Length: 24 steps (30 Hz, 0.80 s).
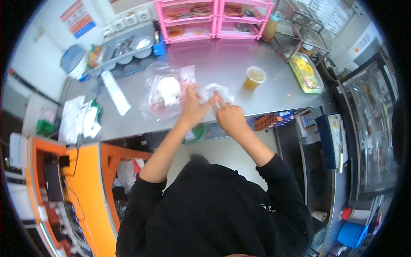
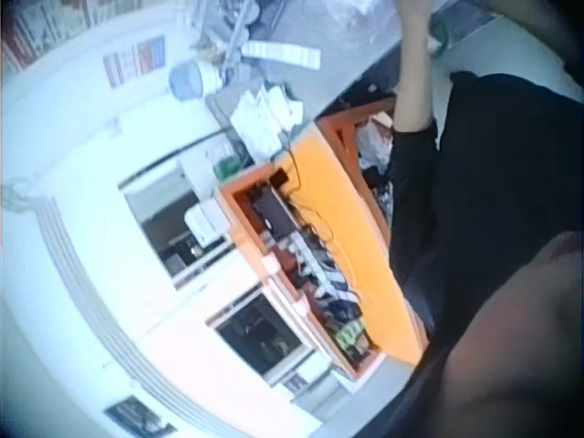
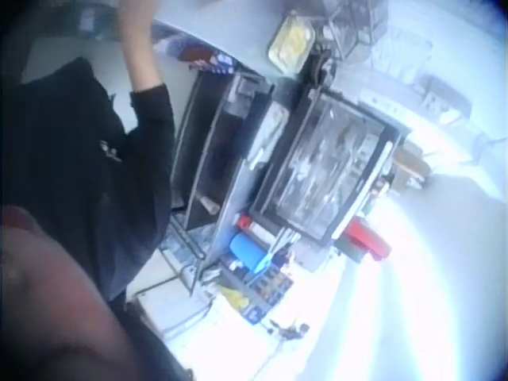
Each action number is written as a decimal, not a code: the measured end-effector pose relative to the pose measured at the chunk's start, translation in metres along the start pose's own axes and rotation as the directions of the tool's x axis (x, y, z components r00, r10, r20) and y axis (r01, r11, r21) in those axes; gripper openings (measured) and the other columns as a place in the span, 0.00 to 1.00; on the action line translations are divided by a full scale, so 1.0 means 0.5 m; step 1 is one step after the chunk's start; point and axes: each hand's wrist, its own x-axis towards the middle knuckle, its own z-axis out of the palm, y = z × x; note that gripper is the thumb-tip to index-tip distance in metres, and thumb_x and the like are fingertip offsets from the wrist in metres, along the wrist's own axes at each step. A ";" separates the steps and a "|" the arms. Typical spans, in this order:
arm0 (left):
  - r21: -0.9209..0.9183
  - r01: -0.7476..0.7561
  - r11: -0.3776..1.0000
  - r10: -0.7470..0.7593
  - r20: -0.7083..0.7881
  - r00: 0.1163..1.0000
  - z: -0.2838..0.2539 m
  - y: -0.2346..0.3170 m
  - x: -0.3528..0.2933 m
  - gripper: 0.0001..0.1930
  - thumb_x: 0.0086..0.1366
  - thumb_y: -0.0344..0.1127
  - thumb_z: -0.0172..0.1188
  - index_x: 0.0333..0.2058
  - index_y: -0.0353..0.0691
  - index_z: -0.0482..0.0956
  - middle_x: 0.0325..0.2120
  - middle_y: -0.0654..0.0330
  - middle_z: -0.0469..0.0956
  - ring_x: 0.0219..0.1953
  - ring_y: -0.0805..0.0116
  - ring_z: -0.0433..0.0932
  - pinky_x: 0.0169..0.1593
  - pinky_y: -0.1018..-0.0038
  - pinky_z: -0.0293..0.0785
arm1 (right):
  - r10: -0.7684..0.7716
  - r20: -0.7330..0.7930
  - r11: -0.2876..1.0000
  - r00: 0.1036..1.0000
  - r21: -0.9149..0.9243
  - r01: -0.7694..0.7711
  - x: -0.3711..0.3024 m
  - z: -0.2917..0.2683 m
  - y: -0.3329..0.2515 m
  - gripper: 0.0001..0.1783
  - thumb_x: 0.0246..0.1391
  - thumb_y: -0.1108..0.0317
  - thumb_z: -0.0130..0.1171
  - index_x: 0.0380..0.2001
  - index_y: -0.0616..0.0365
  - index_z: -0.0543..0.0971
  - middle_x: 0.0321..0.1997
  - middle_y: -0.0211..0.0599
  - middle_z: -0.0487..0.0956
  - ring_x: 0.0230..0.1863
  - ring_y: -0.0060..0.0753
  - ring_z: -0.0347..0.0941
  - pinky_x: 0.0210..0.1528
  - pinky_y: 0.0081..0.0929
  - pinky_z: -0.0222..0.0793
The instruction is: The person packs food items for a delivery order by placing a food box into a plastic bag, adding plastic-wrapped containers, and then pouring a beverage into a cup, sealing it, and placing it in a separate bag with the receipt.
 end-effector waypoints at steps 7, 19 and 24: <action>0.046 0.193 0.980 -0.197 0.118 0.973 0.139 -0.176 0.142 0.27 0.46 0.27 0.54 0.45 0.40 0.54 0.29 0.48 0.69 0.27 0.59 0.72 0.33 0.68 0.70 | 0.150 0.168 0.779 0.974 0.587 -0.221 0.073 0.058 0.259 0.28 0.39 0.61 0.62 0.47 0.56 0.70 0.53 0.48 0.66 0.47 0.46 0.68 0.49 0.34 0.64; -0.031 0.272 0.962 -0.267 0.109 0.958 0.197 -0.272 0.208 0.30 0.45 0.26 0.55 0.49 0.37 0.55 0.34 0.46 0.68 0.35 0.58 0.72 0.35 0.70 0.71 | 0.159 0.239 0.869 0.958 0.427 -0.251 0.212 -0.028 0.430 0.38 0.25 0.67 0.63 0.49 0.41 0.67 0.46 0.41 0.66 0.49 0.46 0.64 0.49 0.34 0.63; -0.361 0.344 0.867 -0.329 0.105 0.938 0.211 -0.205 0.199 0.29 0.46 0.22 0.53 0.49 0.35 0.55 0.37 0.46 0.67 0.38 0.57 0.71 0.38 0.72 0.71 | -0.151 0.250 0.787 0.956 0.616 -0.037 0.239 -0.021 0.357 0.39 0.24 0.68 0.63 0.49 0.41 0.68 0.46 0.39 0.66 0.49 0.43 0.64 0.47 0.33 0.64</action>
